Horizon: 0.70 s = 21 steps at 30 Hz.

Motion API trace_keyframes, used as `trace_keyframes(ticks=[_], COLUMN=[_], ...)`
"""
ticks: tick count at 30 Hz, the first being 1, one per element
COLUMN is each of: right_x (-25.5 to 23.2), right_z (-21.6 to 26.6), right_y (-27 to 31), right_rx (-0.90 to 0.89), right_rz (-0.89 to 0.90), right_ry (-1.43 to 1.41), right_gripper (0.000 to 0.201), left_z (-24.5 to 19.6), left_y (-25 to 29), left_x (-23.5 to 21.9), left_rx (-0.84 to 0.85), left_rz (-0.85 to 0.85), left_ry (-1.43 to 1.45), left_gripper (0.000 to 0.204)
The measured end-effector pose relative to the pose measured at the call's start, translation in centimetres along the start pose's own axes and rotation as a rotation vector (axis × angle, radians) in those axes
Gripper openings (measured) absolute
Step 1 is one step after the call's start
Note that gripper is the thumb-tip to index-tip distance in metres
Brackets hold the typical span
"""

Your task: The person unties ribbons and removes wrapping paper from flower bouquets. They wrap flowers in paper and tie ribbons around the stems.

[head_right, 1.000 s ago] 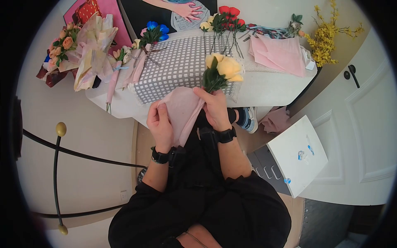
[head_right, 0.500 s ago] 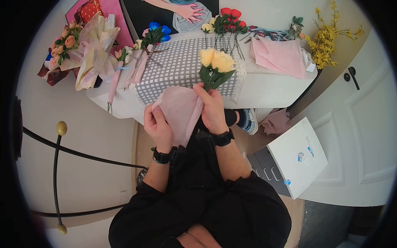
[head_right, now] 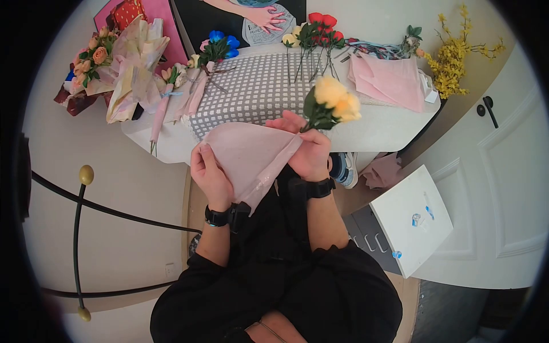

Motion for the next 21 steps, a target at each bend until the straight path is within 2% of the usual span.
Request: trace_keyframes(ticks=[1, 3, 4, 6, 7, 8, 9, 10, 11, 12, 13, 14, 15, 16, 17, 21], right_x=[0.4, 1.8, 1.7, 3.9, 4.2, 4.5, 5.0, 5.1, 5.1, 5.3, 5.0, 4.6, 4.8, 3.7, 2.5, 2.1], right_z=[0.3, 1.0, 1.3, 1.1, 1.3, 1.4, 2.2, 3.0, 3.9, 4.8, 5.5, 6.3, 6.9, 7.2, 7.4, 6.2], right_y=[0.1, 0.7, 0.9, 2.5, 2.7, 2.9, 2.9, 3.0, 3.2, 3.4, 3.3, 3.1, 2.7, 1.5, 0.3, -7.4], right_rx=[-0.040, -0.135, -0.132, -0.055, -0.044, -0.038, -0.109, -0.179, -0.200, -0.240, -0.168, -0.093, -0.084, -0.060, -0.035, 0.160], right_rz=[0.172, 0.519, 0.520, 0.777, 0.767, 0.770, 0.695, 0.614, 0.604, 0.506, 0.530, 0.552, 0.552, 0.329, 0.107, -0.134], right_ry=[0.019, 0.077, 0.077, 0.252, 0.446, 0.444, 0.378, 0.310, 0.106, -0.036, -0.120, -0.204, -0.204, -0.095, 0.017, 0.495], right_gripper=[0.043, 0.036, 0.036, 0.034, 0.030, 0.030, 0.030, 0.031, 0.029, 0.027, 0.026, 0.024, 0.024, 0.023, 0.022, 0.024], left_z=[0.7, 3.7, 4.2, 7.4, 8.6, 10.3, 10.8, 11.2, 11.9, 12.4, 12.4, 12.8, 12.4, 11.4, 10.7, 9.2], left_y=[-0.1, 0.3, 0.4, 2.3, 3.1, 4.4, 5.4, 5.5, 6.2, 6.7, 5.9, 5.5, 4.3, 3.0, 2.2, 0.8], left_x=[-0.6, -0.7, -0.9, -0.6, -1.6, -1.9, -1.6, -2.4, -2.9, -3.3, -4.3, -5.2, -6.4, -7.3, -7.9, -9.2], left_rx=[0.001, -0.214, -0.213, -0.544, -0.546, -0.556, -0.562, -0.565, -0.601, -0.634, -0.543, -0.544, -0.515, -0.485, -0.513, -0.548], left_rz=[-0.001, 0.108, 0.104, 0.248, 0.240, 0.430, 0.621, 0.615, 0.685, 0.755, 0.689, 0.682, 0.548, 0.412, 0.404, 0.379], left_ry=[0.000, 0.101, 0.101, 0.082, 0.079, -0.018, -0.118, -0.120, -0.181, -0.239, -0.318, -0.317, -0.274, -0.229, -0.234, -0.195], left_gripper=[0.018, 0.021, 0.021, 0.021, 0.021, 0.021, 0.022, 0.022, 0.019, 0.017, 0.020, 0.020, 0.023, 0.026, 0.026, 0.025])
Point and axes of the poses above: each hand's wrist, its own y-axis away from the middle knuckle, its own x-axis out of the palm, z = x × y, the point moved 8 cm from there along -y, towards the middle knuckle, and after that the axes turned 9 degrees about x, right-handed, at the moved point
